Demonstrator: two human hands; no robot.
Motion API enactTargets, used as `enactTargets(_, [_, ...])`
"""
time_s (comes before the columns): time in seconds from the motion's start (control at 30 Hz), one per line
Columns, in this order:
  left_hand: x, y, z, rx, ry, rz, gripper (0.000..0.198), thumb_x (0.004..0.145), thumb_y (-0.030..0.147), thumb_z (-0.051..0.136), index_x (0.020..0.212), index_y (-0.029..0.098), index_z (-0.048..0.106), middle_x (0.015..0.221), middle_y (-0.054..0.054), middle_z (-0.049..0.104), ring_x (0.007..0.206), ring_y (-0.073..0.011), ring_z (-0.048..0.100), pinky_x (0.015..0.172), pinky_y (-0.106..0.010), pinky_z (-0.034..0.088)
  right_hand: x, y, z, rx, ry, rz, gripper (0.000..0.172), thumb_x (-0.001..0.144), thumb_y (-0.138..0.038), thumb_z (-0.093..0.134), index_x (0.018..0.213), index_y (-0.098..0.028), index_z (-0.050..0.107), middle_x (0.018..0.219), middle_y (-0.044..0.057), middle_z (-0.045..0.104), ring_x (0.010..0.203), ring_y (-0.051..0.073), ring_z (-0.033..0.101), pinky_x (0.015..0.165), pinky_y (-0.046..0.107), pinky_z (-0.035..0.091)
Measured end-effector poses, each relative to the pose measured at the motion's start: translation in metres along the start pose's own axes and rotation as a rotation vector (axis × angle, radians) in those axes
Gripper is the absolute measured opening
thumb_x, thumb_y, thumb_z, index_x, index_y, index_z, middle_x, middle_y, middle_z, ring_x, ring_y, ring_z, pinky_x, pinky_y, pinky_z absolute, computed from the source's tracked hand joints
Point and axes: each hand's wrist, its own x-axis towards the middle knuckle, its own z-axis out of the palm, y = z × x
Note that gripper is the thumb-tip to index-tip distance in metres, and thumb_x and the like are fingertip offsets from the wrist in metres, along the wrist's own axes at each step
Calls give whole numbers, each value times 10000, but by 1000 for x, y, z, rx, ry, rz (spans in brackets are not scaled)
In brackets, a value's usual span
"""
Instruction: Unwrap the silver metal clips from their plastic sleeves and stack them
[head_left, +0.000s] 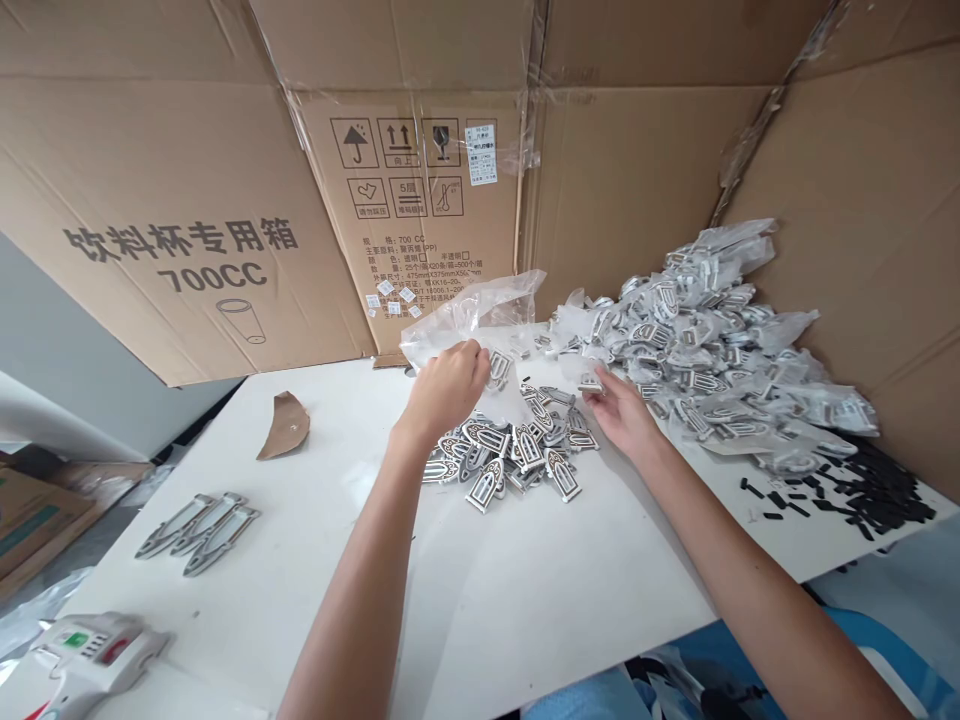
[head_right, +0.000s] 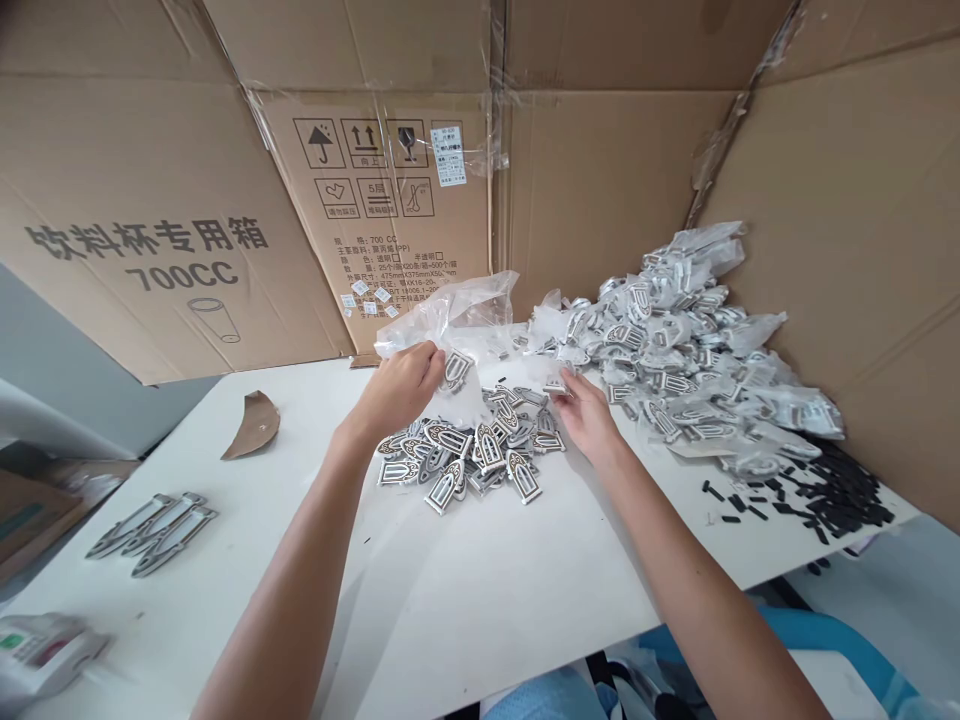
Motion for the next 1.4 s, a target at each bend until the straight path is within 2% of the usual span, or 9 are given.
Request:
enactTargets(0.2, [2,-2,-3,-87,73,30,284,1147,338,465,909,229,576,955,-66,737,799,-226,631,701,-355,376,-14,-8,12,148,-34,122,506,641,-419,1066,958,-314,686,978,-46,749,971,215,739,902,466,703])
enactTargets(0.37, [3,-5,0,-142,113,39,202,1116,279,530,926,229,578,950,-48,742,820,-216,629,733,-354,397,-20,-11,19,-91,-5,20,559,671,-530,1025,1098,-304,744,990,-19,735,868,181,701,701,314,662])
enactTargets(0.53, [3,-5,0,-166,96,71,160,1104,255,521,975,223,611,1029,-60,762,892,-226,657,781,-373,435,-19,-7,19,-301,95,-131,541,718,-681,941,928,-250,691,895,5,694,816,206,654,574,311,601])
enactTargets(0.67, [2,-6,-2,-148,60,86,179,1094,190,469,1018,224,627,1107,-71,766,961,-240,680,800,-378,451,-16,-7,16,-361,100,-217,511,803,-726,845,852,-240,695,801,-3,666,797,206,637,700,347,600])
enactTargets(0.77, [0,-5,-3,-133,32,87,182,1087,192,465,1018,228,629,1134,-73,768,960,-243,686,786,-374,453,-15,-7,15,-387,102,-261,445,795,-653,870,866,-228,754,866,27,740,899,230,689,866,377,590])
enactTargets(0.87, [-1,-2,-3,-117,53,69,132,1050,200,505,971,226,607,1123,-73,770,932,-241,680,769,-375,441,-15,-6,14,-358,84,-202,413,713,-548,954,936,-229,815,987,57,796,988,258,726,924,407,593])
enactTargets(1.0, [-1,3,-4,-94,83,6,102,1003,217,540,903,236,556,1005,-61,757,847,-243,648,715,-378,403,-14,-2,11,-249,92,-75,487,652,-490,1023,1050,-276,842,1133,51,811,1081,270,749,860,400,622])
enactTargets(1.17, [0,5,-4,-51,70,-52,174,1042,234,474,883,238,545,896,-74,730,741,-243,596,656,-383,350,-14,0,8,-176,64,10,403,649,-499,1026,928,-261,860,1060,71,834,975,262,762,693,347,616])
enactTargets(1.4, [-1,0,-5,-61,70,42,349,1095,309,448,771,242,558,767,-51,667,657,-207,544,632,-372,339,-24,-8,18,-309,86,-18,386,638,-550,1010,821,-242,868,937,73,828,814,240,716,624,339,550])
